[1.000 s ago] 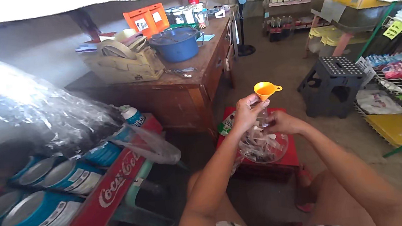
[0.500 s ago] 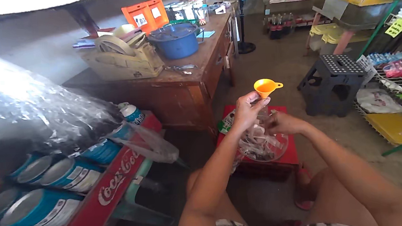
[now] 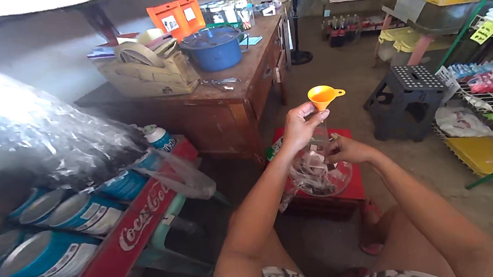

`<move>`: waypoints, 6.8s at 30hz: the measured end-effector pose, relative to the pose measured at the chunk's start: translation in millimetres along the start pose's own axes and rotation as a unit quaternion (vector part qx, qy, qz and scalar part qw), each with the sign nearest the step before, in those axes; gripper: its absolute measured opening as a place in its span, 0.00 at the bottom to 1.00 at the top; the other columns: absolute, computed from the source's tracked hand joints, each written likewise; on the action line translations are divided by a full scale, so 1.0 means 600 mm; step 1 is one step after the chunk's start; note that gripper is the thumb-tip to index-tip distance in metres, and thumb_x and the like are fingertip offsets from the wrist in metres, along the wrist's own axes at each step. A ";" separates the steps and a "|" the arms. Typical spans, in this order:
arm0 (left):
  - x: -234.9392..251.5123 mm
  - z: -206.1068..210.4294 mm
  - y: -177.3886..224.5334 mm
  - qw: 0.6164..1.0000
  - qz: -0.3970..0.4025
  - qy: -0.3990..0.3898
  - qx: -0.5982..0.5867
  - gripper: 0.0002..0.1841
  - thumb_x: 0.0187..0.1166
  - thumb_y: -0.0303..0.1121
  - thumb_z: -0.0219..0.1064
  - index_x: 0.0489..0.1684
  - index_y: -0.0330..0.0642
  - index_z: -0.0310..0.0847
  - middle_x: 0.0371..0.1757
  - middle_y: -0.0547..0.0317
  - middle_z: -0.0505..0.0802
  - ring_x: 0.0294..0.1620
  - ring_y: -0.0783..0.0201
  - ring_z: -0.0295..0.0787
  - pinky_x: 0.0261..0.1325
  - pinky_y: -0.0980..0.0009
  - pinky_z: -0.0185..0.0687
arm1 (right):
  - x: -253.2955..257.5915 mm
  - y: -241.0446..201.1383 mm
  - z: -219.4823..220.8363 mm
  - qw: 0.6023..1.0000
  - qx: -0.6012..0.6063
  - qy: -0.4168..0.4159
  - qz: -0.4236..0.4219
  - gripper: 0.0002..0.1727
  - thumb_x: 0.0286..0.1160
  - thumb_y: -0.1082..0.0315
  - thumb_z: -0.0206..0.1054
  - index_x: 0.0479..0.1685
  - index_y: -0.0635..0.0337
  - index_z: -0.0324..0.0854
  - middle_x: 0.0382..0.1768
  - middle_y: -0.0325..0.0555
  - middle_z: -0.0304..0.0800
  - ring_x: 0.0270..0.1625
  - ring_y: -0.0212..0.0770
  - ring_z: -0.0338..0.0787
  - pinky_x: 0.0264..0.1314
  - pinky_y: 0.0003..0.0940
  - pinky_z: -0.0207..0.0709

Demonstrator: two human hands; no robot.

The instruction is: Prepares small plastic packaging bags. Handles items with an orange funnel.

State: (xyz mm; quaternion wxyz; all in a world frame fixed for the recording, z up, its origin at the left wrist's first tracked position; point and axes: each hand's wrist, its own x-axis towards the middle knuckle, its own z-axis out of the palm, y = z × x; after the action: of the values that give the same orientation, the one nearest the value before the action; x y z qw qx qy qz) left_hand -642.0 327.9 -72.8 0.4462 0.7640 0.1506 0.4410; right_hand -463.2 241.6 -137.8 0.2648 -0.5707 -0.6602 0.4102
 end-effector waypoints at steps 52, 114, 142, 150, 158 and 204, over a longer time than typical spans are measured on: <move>0.047 -0.011 0.049 0.999 0.026 0.009 -0.032 0.07 0.77 0.23 0.71 0.47 0.30 0.86 0.42 0.57 0.95 0.45 0.77 0.91 0.57 0.77 0.86 | -0.022 -0.035 -0.001 0.981 0.036 0.144 -0.125 0.07 0.76 0.69 0.72 0.35 0.64 0.89 0.35 0.32 0.90 0.38 0.16 0.83 0.49 0.18 0.78; -0.066 -0.004 -0.110 0.987 -0.157 -0.045 0.002 0.09 0.85 0.26 0.64 0.54 0.33 0.87 0.47 0.51 0.95 0.44 0.68 0.90 0.53 0.68 0.85 | 0.031 0.150 0.076 0.983 -0.016 0.148 0.103 0.30 0.87 0.52 0.62 0.79 0.63 0.75 0.68 0.65 0.84 0.68 0.58 0.85 0.75 0.56 0.74; 0.071 -0.052 -0.003 0.996 -0.028 0.060 -0.057 0.07 0.82 0.20 0.63 0.52 0.32 0.84 0.40 0.65 0.95 0.45 0.75 0.92 0.57 0.75 0.87 | -0.073 0.053 0.123 0.828 0.490 0.253 -0.102 0.12 0.77 0.80 0.57 0.51 0.62 0.85 0.44 0.42 0.96 0.40 0.33 0.95 0.48 0.28 0.90; 0.080 -0.041 0.010 0.998 -0.007 0.049 -0.049 0.07 0.82 0.21 0.63 0.52 0.33 0.84 0.40 0.65 0.95 0.44 0.76 0.92 0.56 0.75 0.86 | -0.075 0.050 0.114 0.805 0.515 0.281 -0.090 0.13 0.79 0.81 0.54 0.42 0.62 0.86 0.40 0.44 0.96 0.36 0.32 0.94 0.42 0.25 0.89; 0.080 -0.041 0.010 0.997 -0.008 0.049 -0.052 0.07 0.82 0.21 0.63 0.51 0.33 0.85 0.39 0.65 0.95 0.44 0.76 0.92 0.56 0.76 0.86 | -0.073 0.037 0.108 0.795 0.526 0.294 -0.066 0.14 0.80 0.83 0.52 0.39 0.63 0.83 0.34 0.43 0.94 0.32 0.30 0.92 0.38 0.22 0.87; -0.065 0.000 -0.222 0.967 -0.253 0.009 0.013 0.13 0.87 0.26 0.61 0.62 0.29 0.80 0.56 0.42 0.91 0.52 0.59 0.88 0.59 0.61 0.83 | -0.066 0.163 0.036 0.886 0.291 0.311 0.182 0.04 0.79 0.78 0.66 0.45 0.70 0.83 0.29 0.41 0.89 0.28 0.27 0.85 0.35 0.22 0.82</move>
State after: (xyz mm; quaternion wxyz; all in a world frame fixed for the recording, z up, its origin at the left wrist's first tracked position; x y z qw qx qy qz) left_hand -642.1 377.4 -202.2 0.5318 0.7029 0.3486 0.3187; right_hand -420.3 199.0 -226.8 0.5316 -0.6763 -0.2792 0.4266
